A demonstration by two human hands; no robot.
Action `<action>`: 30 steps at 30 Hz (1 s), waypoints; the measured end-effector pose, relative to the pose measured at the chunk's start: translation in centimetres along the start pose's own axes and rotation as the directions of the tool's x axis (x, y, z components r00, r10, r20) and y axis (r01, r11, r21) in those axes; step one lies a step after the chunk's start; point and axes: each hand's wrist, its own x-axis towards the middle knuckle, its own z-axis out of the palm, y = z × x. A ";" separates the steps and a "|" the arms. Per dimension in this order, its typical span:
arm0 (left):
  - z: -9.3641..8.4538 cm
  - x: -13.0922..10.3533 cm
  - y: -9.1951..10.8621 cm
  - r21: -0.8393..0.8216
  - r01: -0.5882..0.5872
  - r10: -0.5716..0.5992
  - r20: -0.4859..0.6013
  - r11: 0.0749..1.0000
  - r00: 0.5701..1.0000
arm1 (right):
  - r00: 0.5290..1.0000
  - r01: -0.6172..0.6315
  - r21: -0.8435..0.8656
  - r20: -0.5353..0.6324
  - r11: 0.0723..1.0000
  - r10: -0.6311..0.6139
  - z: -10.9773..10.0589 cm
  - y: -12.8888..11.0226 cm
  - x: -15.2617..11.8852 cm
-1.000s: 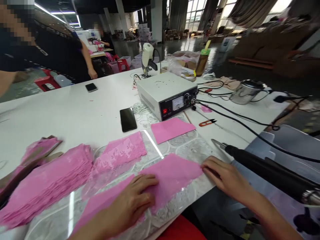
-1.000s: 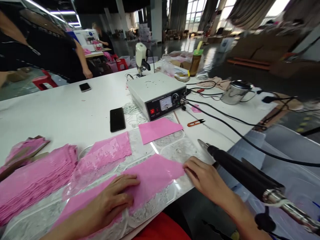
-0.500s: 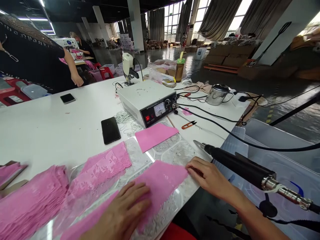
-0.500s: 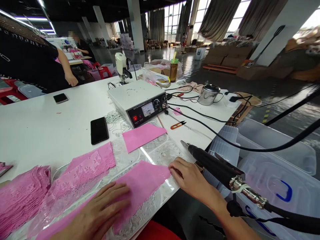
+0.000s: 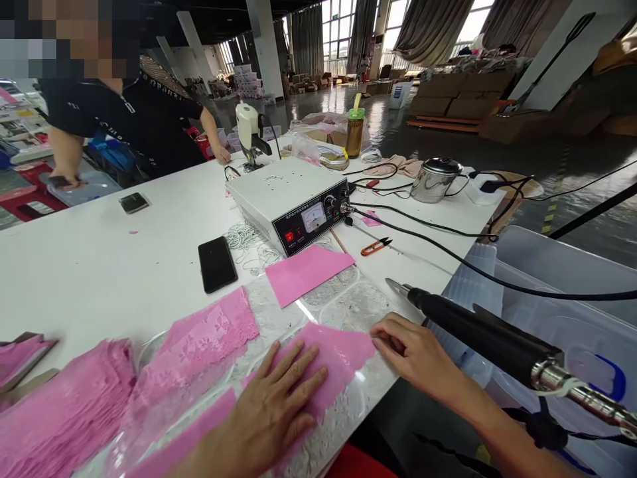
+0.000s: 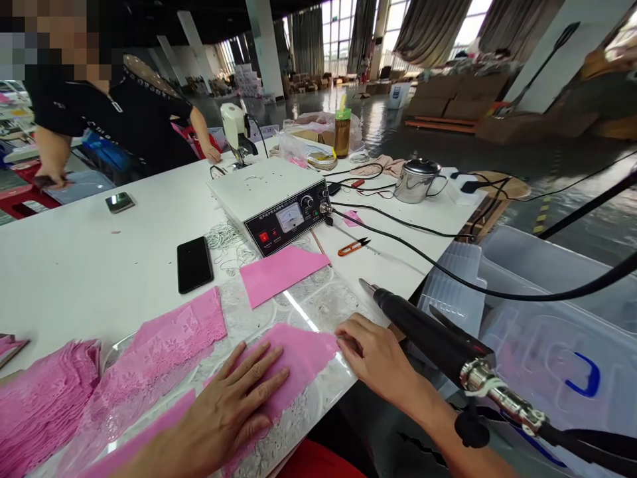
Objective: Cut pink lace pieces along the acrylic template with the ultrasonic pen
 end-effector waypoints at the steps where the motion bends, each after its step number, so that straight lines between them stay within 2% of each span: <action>1: 0.0 0.0 0.0 0.002 0.005 -0.005 0.000 1.000 1.000 | 1.000 0.005 0.006 -0.015 1.000 -0.005 0.0 0.0 0.0; 8: 0.7 -0.3 -0.2 0.019 0.002 -0.001 -0.024 1.000 1.000 | 0.997 0.049 0.027 -0.059 0.998 -0.047 -0.2 0.0 -0.1; 12: 0.9 -0.3 -0.2 0.048 0.000 0.003 -0.062 0.999 0.998 | 0.989 0.129 0.053 -0.085 0.990 -0.125 -0.3 0.0 -0.6; 17: 0.3 0.0 -0.3 0.130 -0.027 0.038 -0.083 0.991 0.996 | 0.972 0.215 -0.009 -0.097 0.977 -0.215 0.0 0.0 -0.9; 22: -0.2 0.2 -0.5 0.155 -0.046 0.058 -0.070 0.987 0.996 | 0.964 0.229 -0.037 -0.134 0.973 -0.232 0.2 0.0 -0.9; 26: -0.5 0.3 -0.6 0.112 -0.057 0.065 -0.067 0.992 0.996 | 0.961 0.181 0.077 -0.228 0.981 -0.159 0.1 0.0 -1.4; 28: -0.8 0.8 -0.7 0.077 -0.073 0.078 -0.057 0.994 0.995 | 0.953 0.099 0.126 -0.298 0.987 -0.057 0.2 0.3 -2.1; 30: -1.0 1.6 -0.7 0.027 -0.091 0.093 -0.052 0.995 0.994 | 0.910 -0.034 0.153 -0.403 0.988 0.094 0.5 1.1 -3.1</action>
